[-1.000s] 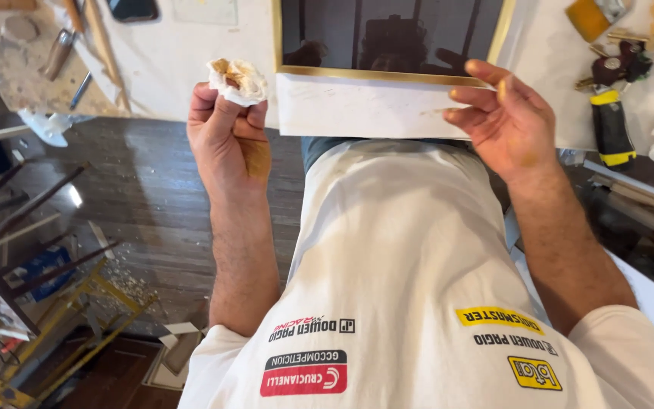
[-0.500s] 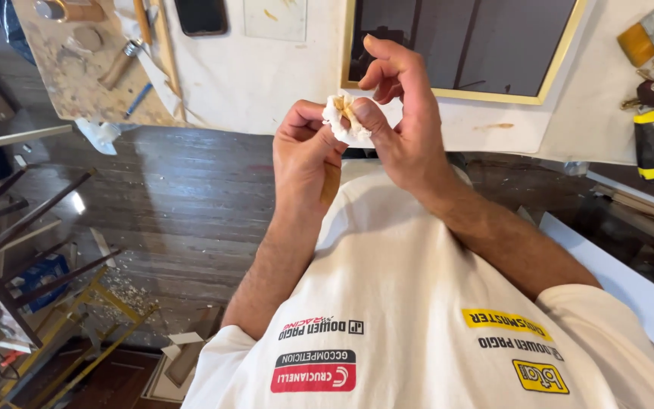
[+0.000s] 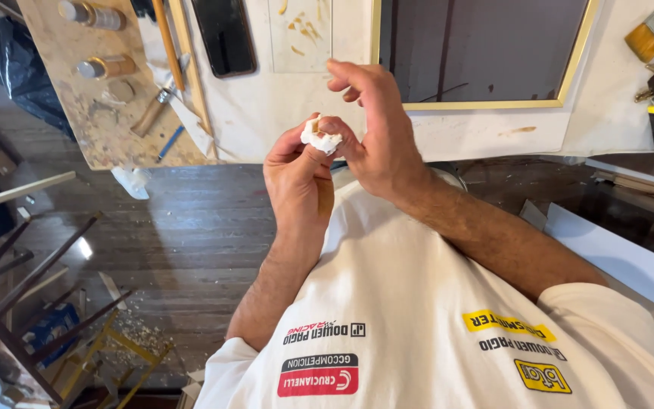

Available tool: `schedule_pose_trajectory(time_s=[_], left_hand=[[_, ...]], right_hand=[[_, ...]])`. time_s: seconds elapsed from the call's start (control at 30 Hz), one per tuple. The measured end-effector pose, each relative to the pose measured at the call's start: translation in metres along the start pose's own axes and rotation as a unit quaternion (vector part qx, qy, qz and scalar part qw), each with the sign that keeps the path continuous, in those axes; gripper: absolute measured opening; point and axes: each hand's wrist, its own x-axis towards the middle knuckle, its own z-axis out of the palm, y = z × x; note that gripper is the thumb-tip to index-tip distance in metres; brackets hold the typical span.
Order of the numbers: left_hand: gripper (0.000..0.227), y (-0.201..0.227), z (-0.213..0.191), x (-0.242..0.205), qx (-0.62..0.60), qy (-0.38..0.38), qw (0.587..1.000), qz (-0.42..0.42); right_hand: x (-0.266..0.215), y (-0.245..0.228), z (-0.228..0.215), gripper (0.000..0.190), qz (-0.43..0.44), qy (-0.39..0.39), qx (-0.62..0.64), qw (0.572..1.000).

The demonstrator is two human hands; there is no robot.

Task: Cleaning the glass of a picture frame using a cloth and cleaning solution

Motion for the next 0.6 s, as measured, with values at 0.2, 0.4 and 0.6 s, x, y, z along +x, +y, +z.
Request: schedule_pose_trajectory(time_s=[0.2, 0.4, 0.6], left_hand=[[0.02, 0.004, -0.031, 0.02, -0.082, 0.032, 0.995, -0.051], [0.027, 0.094, -0.116, 0.069, 0.035, -0.046, 0.978, 0.201], [0.034, 0.07, -0.126, 0.093, 0.505, 0.034, 0.846, 0.169]], right_hand=[[0.015, -0.007, 0.022, 0.054, -0.039, 0.009, -0.123, 0.992], [-0.012, 0.069, 0.016, 0.066, -0.026, -0.041, -0.197, 0.979], [-0.007, 0.132, -0.036, 0.019, 0.018, -0.02, -0.159, 0.987]])
